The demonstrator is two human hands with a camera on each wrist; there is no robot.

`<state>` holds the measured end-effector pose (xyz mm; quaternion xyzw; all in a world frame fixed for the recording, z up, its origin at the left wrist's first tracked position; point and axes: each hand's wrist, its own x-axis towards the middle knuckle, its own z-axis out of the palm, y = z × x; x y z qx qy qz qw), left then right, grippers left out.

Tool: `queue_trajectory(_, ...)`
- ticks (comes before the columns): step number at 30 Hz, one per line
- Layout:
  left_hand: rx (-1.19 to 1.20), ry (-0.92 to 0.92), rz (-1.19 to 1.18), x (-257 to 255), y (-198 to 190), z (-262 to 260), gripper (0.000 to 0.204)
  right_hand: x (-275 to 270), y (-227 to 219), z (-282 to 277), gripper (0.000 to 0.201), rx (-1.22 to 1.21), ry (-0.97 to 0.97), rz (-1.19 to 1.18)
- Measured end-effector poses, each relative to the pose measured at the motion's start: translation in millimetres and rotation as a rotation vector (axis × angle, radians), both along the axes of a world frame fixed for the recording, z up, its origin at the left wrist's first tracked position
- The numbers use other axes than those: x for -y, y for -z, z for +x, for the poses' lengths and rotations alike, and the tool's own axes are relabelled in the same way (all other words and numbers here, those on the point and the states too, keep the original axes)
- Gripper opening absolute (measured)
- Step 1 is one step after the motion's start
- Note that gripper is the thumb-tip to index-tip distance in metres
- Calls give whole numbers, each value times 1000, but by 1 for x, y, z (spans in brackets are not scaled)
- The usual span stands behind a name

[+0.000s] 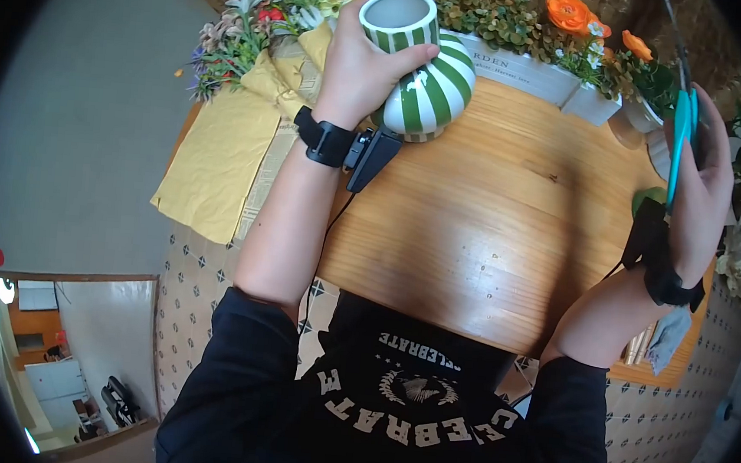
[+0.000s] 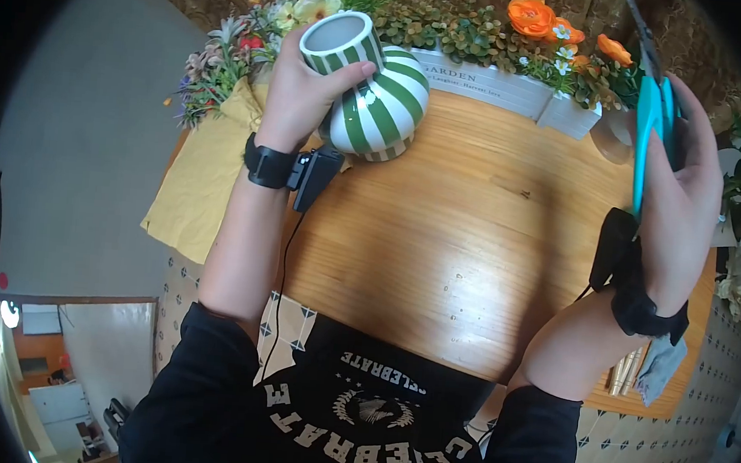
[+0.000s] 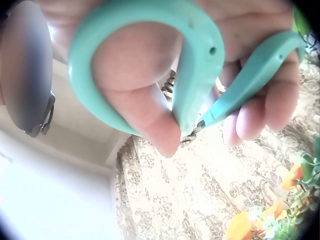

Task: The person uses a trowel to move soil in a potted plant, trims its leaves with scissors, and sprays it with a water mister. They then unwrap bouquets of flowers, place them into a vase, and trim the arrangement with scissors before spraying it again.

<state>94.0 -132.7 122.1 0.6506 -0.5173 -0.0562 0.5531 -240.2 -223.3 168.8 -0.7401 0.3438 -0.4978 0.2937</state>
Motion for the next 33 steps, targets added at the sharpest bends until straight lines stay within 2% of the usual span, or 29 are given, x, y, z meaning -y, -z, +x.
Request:
queue_trajectory(2, -57, 37, -13, -16, -11, 2, 83, -1, 0, -4, 44, 20, -26, 21)
queue_trajectory(3, -99, 40, 11, -28, -21, 3, 73, 0, 0, -6, 45, 32, -37, 23)
queue_trajectory(5, -212, 34, -19, -54, -44, 10, 66, 0, 0, -9, 45, 46, -52, 28)
queue_trajectory(7, -215, 71, -17, -82, -68, 19, 74, -1, -1, -10, 45, 48, -52, 21)
queue_trajectory(11, -142, -175, -15, -132, -78, 59, 68, -1, -2, -11, 45, 36, -57, -16)
queue_trajectory(14, -95, -323, 13, -156, -69, 90, 64, -2, -2, -9, 45, 64, -78, -2)
queue_trajectory(17, -31, -474, 24, -168, -54, 122, 69, -1, 0, -11, 45, 49, -90, 15)
queue_trajectory(21, -17, -571, -12, -177, -29, 163, 72, 0, 0, -11, 45, 42, -100, 12)
queue_trajectory(25, -28, -620, -3, -178, -14, 181, 71, -4, -2, -9, 46, 58, -131, -14)
queue_trajectory(29, -69, -566, 13, -179, 0, 189, 71, -4, -2, -12, 47, 45, -132, -9)
queue_trajectory(33, -69, -593, 55, -176, 4, 178, 73, -3, -2, -12, 47, 20, -117, 10)
